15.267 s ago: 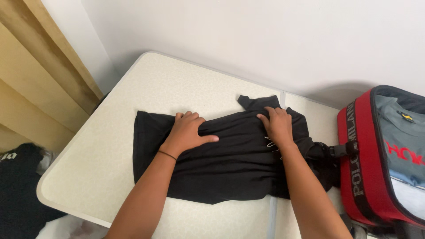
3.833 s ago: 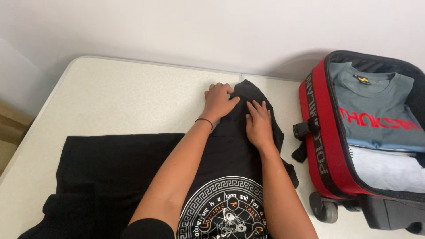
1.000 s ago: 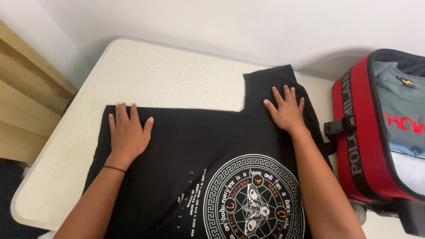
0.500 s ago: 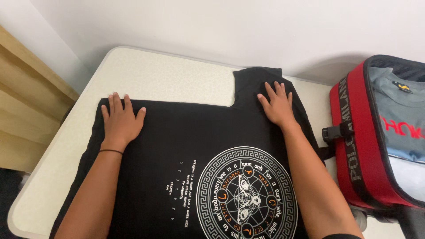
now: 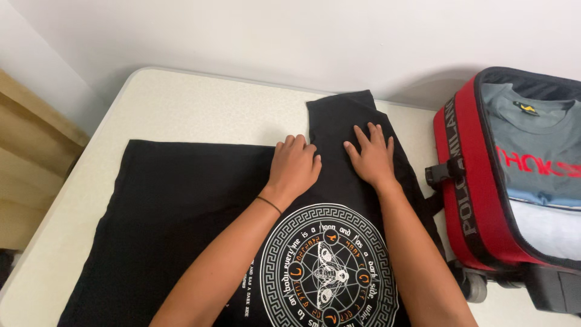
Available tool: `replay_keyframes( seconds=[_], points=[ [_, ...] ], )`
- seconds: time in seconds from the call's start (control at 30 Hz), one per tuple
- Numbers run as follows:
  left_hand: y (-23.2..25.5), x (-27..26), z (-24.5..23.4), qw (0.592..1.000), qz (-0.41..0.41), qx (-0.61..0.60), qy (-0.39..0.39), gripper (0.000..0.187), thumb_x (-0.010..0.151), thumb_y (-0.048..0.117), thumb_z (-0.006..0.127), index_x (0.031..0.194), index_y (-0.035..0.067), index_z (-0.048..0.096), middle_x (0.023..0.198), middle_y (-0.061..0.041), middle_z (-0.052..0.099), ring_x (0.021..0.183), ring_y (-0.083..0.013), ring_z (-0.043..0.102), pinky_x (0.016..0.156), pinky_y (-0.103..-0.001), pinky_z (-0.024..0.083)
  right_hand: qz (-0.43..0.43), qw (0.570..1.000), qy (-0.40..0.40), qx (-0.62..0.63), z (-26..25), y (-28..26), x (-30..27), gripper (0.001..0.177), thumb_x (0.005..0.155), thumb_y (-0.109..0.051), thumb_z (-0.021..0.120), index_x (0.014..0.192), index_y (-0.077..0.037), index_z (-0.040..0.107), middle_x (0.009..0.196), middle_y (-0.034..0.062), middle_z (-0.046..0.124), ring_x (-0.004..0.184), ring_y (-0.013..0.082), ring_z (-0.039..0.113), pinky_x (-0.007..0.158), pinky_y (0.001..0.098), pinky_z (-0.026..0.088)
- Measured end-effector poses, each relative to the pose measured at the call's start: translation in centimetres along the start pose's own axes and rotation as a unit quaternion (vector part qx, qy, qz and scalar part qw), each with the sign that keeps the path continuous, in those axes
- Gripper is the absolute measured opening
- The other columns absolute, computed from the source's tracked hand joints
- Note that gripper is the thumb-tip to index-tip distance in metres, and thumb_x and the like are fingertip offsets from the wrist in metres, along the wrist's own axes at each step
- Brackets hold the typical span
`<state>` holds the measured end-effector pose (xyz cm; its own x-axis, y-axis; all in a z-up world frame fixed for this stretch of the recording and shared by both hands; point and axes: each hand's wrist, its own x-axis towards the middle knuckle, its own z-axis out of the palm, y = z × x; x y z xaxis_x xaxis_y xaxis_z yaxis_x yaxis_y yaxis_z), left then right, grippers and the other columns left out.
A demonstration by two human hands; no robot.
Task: The person folds a grey t-shirt on a white table and places it into a red and black suitcase, then picks up a black t-shirt and begins folding it on the same surface.
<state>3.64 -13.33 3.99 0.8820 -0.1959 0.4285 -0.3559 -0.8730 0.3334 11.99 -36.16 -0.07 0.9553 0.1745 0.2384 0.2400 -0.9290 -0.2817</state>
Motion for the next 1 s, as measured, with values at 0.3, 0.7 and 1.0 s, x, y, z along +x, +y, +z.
replay_keyframes(
  seconds=[0.3, 0.7, 1.0],
  points=[
    [-1.5, -1.2, 1.8, 0.998, 0.012, -0.002, 0.066, 0.031, 0.092, 0.024, 0.067, 0.117, 0.007, 0.075, 0.095, -0.009, 0.06, 0.094, -0.0274, 0.054, 0.08, -0.044, 0.043, 0.099, 0.991, -0.047, -0.074, -0.6, 1.5, 3.1, 0.067, 0.1, -0.052, 0.048, 0.154, -0.013, 0.042, 0.162, 0.0256, 0.025, 0.151, 0.046, 0.011, 0.114, 0.0741, 0.003],
    [-1.4, -0.9, 0.9, 0.998, -0.014, 0.016, 0.061, 0.032, 0.089, 0.028, 0.069, 0.116, 0.012, 0.077, 0.095, -0.01, 0.061, 0.095, -0.0288, 0.054, 0.079, -0.045, 0.041, -0.062, 0.996, -0.068, -0.021, 1.8, -3.1, 8.2, 0.058, 0.099, -0.053, 0.048, 0.153, -0.032, 0.046, 0.167, 0.0137, 0.025, 0.156, 0.0367, 0.013, 0.12, 0.0676, 0.009],
    [-1.8, -0.9, 0.3, 0.999, -0.033, 0.008, 0.039, 0.035, 0.091, 0.03, 0.068, 0.121, 0.013, 0.077, 0.094, -0.009, 0.061, 0.093, -0.0271, 0.054, 0.079, -0.044, 0.041, -0.004, 0.996, -0.083, -0.026, 1.7, -3.2, 9.4, 0.065, 0.098, -0.058, 0.045, 0.155, -0.029, 0.04, 0.168, 0.0146, 0.017, 0.155, 0.0357, 0.006, 0.118, 0.0685, 0.001]
  ],
)
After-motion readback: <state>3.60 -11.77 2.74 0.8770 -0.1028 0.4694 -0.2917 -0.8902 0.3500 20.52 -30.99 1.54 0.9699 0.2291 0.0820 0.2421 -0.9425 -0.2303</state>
